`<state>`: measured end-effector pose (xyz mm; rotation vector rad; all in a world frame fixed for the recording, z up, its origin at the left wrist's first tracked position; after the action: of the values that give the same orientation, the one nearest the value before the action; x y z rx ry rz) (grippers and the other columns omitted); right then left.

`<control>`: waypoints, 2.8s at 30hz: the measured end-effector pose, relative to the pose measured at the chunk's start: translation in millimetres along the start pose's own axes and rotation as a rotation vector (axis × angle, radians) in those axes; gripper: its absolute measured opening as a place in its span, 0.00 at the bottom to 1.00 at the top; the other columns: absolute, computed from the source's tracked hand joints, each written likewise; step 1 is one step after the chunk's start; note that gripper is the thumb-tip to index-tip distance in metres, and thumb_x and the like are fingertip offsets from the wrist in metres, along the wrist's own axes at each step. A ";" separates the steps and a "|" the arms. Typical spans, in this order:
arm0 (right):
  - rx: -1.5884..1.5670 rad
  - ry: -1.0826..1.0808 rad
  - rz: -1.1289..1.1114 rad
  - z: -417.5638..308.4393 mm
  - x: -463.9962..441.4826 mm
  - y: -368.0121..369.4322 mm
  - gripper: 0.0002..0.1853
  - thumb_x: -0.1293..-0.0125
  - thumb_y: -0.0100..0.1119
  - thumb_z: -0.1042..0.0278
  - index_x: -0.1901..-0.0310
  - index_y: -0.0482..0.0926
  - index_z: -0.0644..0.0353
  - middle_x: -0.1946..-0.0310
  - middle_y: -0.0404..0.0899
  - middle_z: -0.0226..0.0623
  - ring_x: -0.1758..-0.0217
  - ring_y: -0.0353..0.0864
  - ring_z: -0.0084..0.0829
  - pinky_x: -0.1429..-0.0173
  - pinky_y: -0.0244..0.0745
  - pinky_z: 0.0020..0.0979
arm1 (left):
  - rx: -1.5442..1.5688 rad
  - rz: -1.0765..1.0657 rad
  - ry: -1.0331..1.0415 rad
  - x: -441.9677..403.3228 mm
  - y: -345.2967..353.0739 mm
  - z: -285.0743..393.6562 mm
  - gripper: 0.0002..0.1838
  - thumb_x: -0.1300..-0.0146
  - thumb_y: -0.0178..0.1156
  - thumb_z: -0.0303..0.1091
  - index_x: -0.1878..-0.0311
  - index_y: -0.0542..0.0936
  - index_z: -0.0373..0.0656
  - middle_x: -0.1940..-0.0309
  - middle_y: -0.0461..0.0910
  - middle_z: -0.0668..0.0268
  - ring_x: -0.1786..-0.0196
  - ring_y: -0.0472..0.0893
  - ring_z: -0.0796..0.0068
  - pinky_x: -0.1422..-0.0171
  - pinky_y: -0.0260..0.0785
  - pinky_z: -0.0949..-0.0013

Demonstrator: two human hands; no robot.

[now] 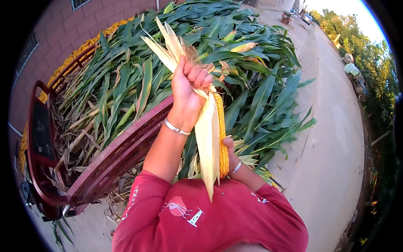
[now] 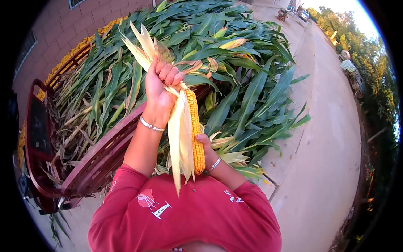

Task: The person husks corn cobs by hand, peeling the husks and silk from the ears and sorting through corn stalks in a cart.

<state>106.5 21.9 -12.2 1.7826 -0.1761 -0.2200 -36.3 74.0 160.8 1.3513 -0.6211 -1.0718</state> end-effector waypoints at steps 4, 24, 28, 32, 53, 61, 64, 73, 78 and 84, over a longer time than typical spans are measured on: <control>-0.130 -0.028 -0.094 -2.4 5.6 -4.8 0.37 0.46 0.60 0.53 0.36 0.67 0.65 0.45 0.77 0.52 0.47 0.80 0.47 0.39 0.75 0.47 | 0.456 -0.199 -0.014 -9.6 11.3 36.1 0.24 0.26 0.44 0.47 0.81 0.60 0.53 0.88 0.49 0.79 0.86 0.47 0.81 0.80 0.43 0.73; -0.088 -0.051 -0.091 -12.7 -1.4 -78.3 0.31 0.34 0.48 0.45 0.39 0.70 0.61 0.46 0.77 0.46 0.48 0.80 0.41 0.43 0.76 0.42 | -1.679 -0.845 -0.045 51.7 -11.0 5.9 0.44 0.57 0.76 0.41 0.35 0.68 0.42 0.32 0.61 0.57 0.29 0.59 0.59 0.27 0.50 0.59; -0.158 0.053 -0.186 -2.3 4.1 -11.4 0.34 0.33 0.47 0.41 0.36 0.66 0.62 0.49 0.77 0.49 0.57 0.82 0.40 0.55 0.80 0.40 | -1.815 -0.983 0.076 53.2 -5.3 -0.3 0.35 0.51 0.71 0.43 0.39 0.73 0.44 0.38 0.70 0.58 0.32 0.64 0.58 0.29 0.53 0.57; -0.236 0.365 -0.472 12.5 11.0 24.5 0.36 0.31 0.45 0.39 0.33 0.59 0.62 0.54 0.76 0.47 0.76 0.75 0.30 0.76 0.71 0.33 | -1.690 -0.816 0.074 54.3 -29.7 -6.2 0.28 0.50 0.65 0.33 0.43 0.73 0.40 0.46 0.75 0.58 0.42 0.73 0.59 0.37 0.63 0.62; 1.420 0.069 0.335 -53.0 25.3 9.8 0.36 0.48 0.72 0.67 0.39 0.64 0.64 0.59 0.78 0.34 0.61 0.79 0.22 0.55 0.76 0.27 | -1.326 -0.385 -0.244 34.3 -40.6 -1.5 0.19 0.46 0.69 0.26 0.50 0.78 0.37 0.61 0.81 0.69 0.59 0.78 0.81 0.53 0.72 0.74; 1.548 -0.060 0.160 -63.7 9.7 39.2 0.35 0.47 0.71 0.70 0.38 0.64 0.63 0.60 0.77 0.33 0.64 0.79 0.21 0.58 0.76 0.26 | -0.420 -0.218 -0.251 21.9 -24.8 10.3 0.19 0.28 0.48 0.44 0.76 0.64 0.49 0.89 0.59 0.75 0.82 0.60 0.80 0.66 0.59 0.72; 1.199 -0.013 0.138 -49.3 -0.6 17.9 0.30 0.47 0.69 0.73 0.43 0.66 0.62 0.63 0.77 0.35 0.67 0.79 0.23 0.62 0.77 0.27 | -0.429 -0.083 -0.075 15.4 -31.7 13.7 0.22 0.27 0.45 0.48 0.78 0.61 0.51 0.90 0.52 0.77 0.85 0.53 0.81 0.72 0.52 0.74; 0.093 0.026 0.108 21.9 -39.6 -2.1 0.22 0.43 0.63 0.72 0.47 0.68 0.60 0.64 0.77 0.41 0.67 0.79 0.31 0.62 0.78 0.33 | -0.379 0.236 0.071 -27.2 -78.3 29.4 0.26 0.27 0.48 0.47 0.83 0.56 0.52 0.89 0.49 0.76 0.84 0.49 0.78 0.76 0.46 0.71; 0.671 0.005 0.183 -2.9 -42.0 -15.5 0.26 0.42 0.66 0.72 0.44 0.65 0.59 0.65 0.77 0.38 0.65 0.79 0.29 0.61 0.78 0.31 | -0.445 0.264 0.161 -13.7 -87.2 48.1 0.25 0.28 0.49 0.46 0.82 0.57 0.52 0.88 0.50 0.76 0.84 0.51 0.79 0.76 0.47 0.72; 1.778 -0.338 0.264 -33.6 -19.2 2.4 0.35 0.50 0.72 0.63 0.43 0.65 0.63 0.59 0.80 0.42 0.60 0.82 0.40 0.52 0.76 0.38 | -0.921 0.083 -0.003 24.5 -82.3 47.6 0.10 0.32 0.56 0.37 0.67 0.73 0.42 0.77 0.71 0.71 0.72 0.71 0.78 0.63 0.66 0.71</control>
<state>96.0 57.7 -1.7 3.4063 -1.1009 -0.1551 -87.8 39.9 84.5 0.5145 -0.1250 -1.0870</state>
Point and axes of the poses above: each hand's wrist, its own x-axis away from the middle knuckle, its own y-axis out of the palm, z = x × y, the point moved 6 cm from there along -x, towards the middle knuckle
